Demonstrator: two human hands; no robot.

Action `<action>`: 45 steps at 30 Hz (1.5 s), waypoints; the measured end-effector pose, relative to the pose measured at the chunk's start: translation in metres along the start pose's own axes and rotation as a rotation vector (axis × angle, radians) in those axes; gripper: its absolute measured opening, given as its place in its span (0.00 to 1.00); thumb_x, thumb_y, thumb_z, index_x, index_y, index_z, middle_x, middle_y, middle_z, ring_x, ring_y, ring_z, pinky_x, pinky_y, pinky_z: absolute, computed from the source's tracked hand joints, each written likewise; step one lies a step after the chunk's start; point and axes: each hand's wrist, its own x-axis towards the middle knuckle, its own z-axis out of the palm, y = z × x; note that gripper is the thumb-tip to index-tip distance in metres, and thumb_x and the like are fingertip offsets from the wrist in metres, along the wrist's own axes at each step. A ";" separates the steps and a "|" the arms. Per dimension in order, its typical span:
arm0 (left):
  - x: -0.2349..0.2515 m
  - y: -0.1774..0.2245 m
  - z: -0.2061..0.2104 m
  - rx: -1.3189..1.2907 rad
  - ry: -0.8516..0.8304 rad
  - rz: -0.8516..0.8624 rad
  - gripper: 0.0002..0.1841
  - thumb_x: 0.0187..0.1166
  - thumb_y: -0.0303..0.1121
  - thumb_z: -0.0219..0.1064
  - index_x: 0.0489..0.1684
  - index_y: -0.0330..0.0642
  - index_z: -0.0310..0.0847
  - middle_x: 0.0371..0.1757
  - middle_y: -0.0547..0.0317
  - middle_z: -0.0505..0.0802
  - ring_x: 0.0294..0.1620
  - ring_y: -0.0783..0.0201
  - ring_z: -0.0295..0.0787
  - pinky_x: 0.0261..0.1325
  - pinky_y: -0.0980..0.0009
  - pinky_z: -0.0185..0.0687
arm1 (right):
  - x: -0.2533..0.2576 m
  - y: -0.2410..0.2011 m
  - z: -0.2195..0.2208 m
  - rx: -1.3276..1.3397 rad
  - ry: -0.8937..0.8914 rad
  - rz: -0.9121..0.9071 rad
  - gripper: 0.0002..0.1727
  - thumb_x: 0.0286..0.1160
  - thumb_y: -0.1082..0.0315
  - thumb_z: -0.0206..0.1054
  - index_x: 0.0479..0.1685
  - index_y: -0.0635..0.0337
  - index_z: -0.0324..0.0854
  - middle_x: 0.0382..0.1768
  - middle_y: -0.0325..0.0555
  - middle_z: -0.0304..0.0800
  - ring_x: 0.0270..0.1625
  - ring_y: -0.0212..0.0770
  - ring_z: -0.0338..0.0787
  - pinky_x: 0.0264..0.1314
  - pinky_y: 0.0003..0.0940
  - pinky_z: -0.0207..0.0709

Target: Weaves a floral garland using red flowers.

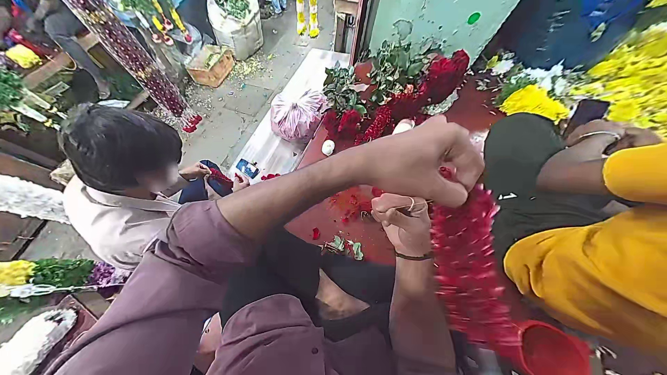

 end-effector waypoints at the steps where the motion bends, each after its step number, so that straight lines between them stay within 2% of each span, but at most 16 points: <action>1: 0.006 -0.004 -0.003 0.123 0.040 -0.039 0.07 0.64 0.33 0.73 0.18 0.43 0.89 0.26 0.62 0.85 0.37 0.68 0.78 0.42 0.66 0.65 | 0.000 -0.003 0.005 0.035 -0.023 -0.062 0.05 0.63 0.58 0.81 0.29 0.46 0.92 0.26 0.27 0.90 0.24 0.21 0.82 0.28 0.18 0.77; 3: 0.012 -0.014 -0.010 0.346 0.082 -0.144 0.09 0.67 0.40 0.73 0.23 0.48 0.93 0.32 0.59 0.85 0.49 0.60 0.78 0.56 0.58 0.64 | -0.001 -0.006 -0.002 0.053 -0.110 -0.180 0.04 0.71 0.60 0.78 0.33 0.46 0.94 0.32 0.29 0.94 0.28 0.22 0.85 0.31 0.20 0.79; 5: 0.008 -0.025 -0.016 0.466 0.081 -0.253 0.10 0.70 0.44 0.74 0.33 0.50 0.96 0.40 0.55 0.87 0.59 0.51 0.77 0.65 0.51 0.64 | -0.005 -0.032 0.003 -0.078 0.009 -0.185 0.07 0.69 0.54 0.79 0.31 0.45 0.94 0.28 0.27 0.91 0.23 0.20 0.82 0.24 0.16 0.76; 7: -0.009 -0.042 -0.022 0.527 0.059 -0.308 0.10 0.71 0.44 0.74 0.36 0.50 0.97 0.44 0.51 0.88 0.63 0.47 0.77 0.69 0.48 0.67 | -0.006 -0.046 -0.001 -0.184 0.114 -0.158 0.10 0.69 0.54 0.79 0.30 0.47 0.95 0.27 0.28 0.92 0.21 0.20 0.81 0.22 0.16 0.75; 9: -0.036 -0.059 -0.029 0.553 0.004 -0.382 0.11 0.71 0.44 0.73 0.36 0.50 0.96 0.46 0.48 0.89 0.65 0.44 0.78 0.70 0.44 0.68 | -0.007 -0.033 -0.021 -0.234 0.146 -0.118 0.06 0.74 0.66 0.73 0.36 0.55 0.95 0.27 0.29 0.90 0.21 0.20 0.78 0.24 0.16 0.73; 12: -0.095 -0.073 -0.037 0.529 -0.044 -0.515 0.11 0.68 0.42 0.74 0.35 0.45 0.95 0.48 0.44 0.90 0.63 0.41 0.81 0.67 0.39 0.73 | -0.005 -0.008 -0.044 -0.405 0.120 0.174 0.11 0.83 0.70 0.62 0.46 0.58 0.92 0.23 0.31 0.86 0.19 0.22 0.76 0.22 0.16 0.71; 15: -0.160 -0.066 -0.047 0.442 -0.035 -0.660 0.10 0.66 0.41 0.76 0.30 0.44 0.94 0.41 0.47 0.90 0.56 0.43 0.81 0.61 0.41 0.73 | 0.001 0.023 -0.057 -0.619 0.183 0.568 0.14 0.90 0.61 0.60 0.54 0.57 0.89 0.41 0.42 0.95 0.36 0.34 0.91 0.36 0.30 0.85; 18: -0.219 -0.057 -0.048 0.323 0.036 -0.757 0.10 0.65 0.46 0.73 0.27 0.52 0.95 0.34 0.60 0.86 0.52 0.53 0.78 0.53 0.50 0.71 | 0.009 0.070 -0.070 -0.914 0.276 0.742 0.16 0.84 0.61 0.69 0.63 0.59 0.86 0.52 0.55 0.93 0.50 0.52 0.91 0.54 0.55 0.82; 20: -0.245 -0.055 -0.042 0.237 0.121 -0.795 0.09 0.65 0.49 0.72 0.26 0.58 0.94 0.33 0.69 0.84 0.50 0.64 0.76 0.52 0.59 0.68 | 0.020 0.100 -0.072 -1.117 0.240 0.800 0.26 0.74 0.59 0.77 0.70 0.61 0.83 0.59 0.62 0.90 0.61 0.62 0.89 0.65 0.68 0.77; 23: -0.266 -0.068 -0.026 0.098 0.298 -0.789 0.08 0.65 0.46 0.75 0.27 0.57 0.96 0.33 0.74 0.86 0.47 0.72 0.78 0.54 0.64 0.70 | 0.032 0.138 -0.064 -1.414 0.121 0.925 0.37 0.65 0.51 0.82 0.77 0.53 0.79 0.69 0.62 0.83 0.68 0.67 0.84 0.62 0.72 0.76; 27: -0.282 -0.098 0.001 0.057 0.455 -0.825 0.07 0.66 0.42 0.75 0.26 0.52 0.94 0.31 0.70 0.84 0.43 0.71 0.77 0.51 0.65 0.70 | 0.031 0.153 -0.076 -1.262 0.288 0.843 0.26 0.61 0.67 0.82 0.63 0.58 0.86 0.60 0.64 0.89 0.62 0.68 0.88 0.58 0.72 0.77; 29: -0.287 -0.104 0.006 0.078 0.443 -0.881 0.08 0.66 0.41 0.76 0.27 0.49 0.94 0.31 0.65 0.84 0.44 0.66 0.77 0.51 0.60 0.69 | 0.029 0.146 -0.085 -1.005 0.400 0.778 0.29 0.57 0.75 0.83 0.64 0.63 0.83 0.61 0.62 0.88 0.55 0.56 0.90 0.56 0.57 0.84; 31: -0.287 -0.107 0.003 0.084 0.460 -0.924 0.08 0.67 0.40 0.75 0.28 0.48 0.94 0.31 0.65 0.83 0.41 0.67 0.77 0.48 0.60 0.70 | 0.028 0.135 -0.087 -0.737 0.521 0.711 0.32 0.63 0.79 0.77 0.72 0.62 0.76 0.62 0.61 0.83 0.40 0.44 0.87 0.39 0.41 0.83; 33: -0.287 -0.109 0.001 0.054 0.538 -0.975 0.07 0.67 0.41 0.76 0.28 0.50 0.95 0.31 0.66 0.85 0.40 0.69 0.79 0.47 0.62 0.72 | 0.031 0.123 -0.087 -0.580 0.632 0.657 0.33 0.69 0.77 0.73 0.78 0.58 0.72 0.60 0.56 0.83 0.36 0.40 0.86 0.34 0.35 0.82; 39: -0.289 -0.107 0.002 -0.012 0.600 -1.060 0.05 0.66 0.39 0.79 0.27 0.51 0.95 0.31 0.66 0.86 0.39 0.68 0.80 0.44 0.62 0.74 | 0.055 0.110 -0.089 -0.457 0.804 0.644 0.24 0.81 0.62 0.68 0.74 0.58 0.73 0.45 0.44 0.87 0.28 0.34 0.84 0.28 0.31 0.80; 45: -0.288 -0.106 0.004 -0.013 0.571 -1.073 0.04 0.66 0.39 0.78 0.27 0.52 0.95 0.31 0.68 0.85 0.37 0.71 0.79 0.41 0.65 0.73 | 0.109 0.142 -0.070 -0.563 0.578 0.750 0.27 0.80 0.60 0.71 0.76 0.61 0.74 0.53 0.51 0.87 0.32 0.37 0.85 0.29 0.32 0.80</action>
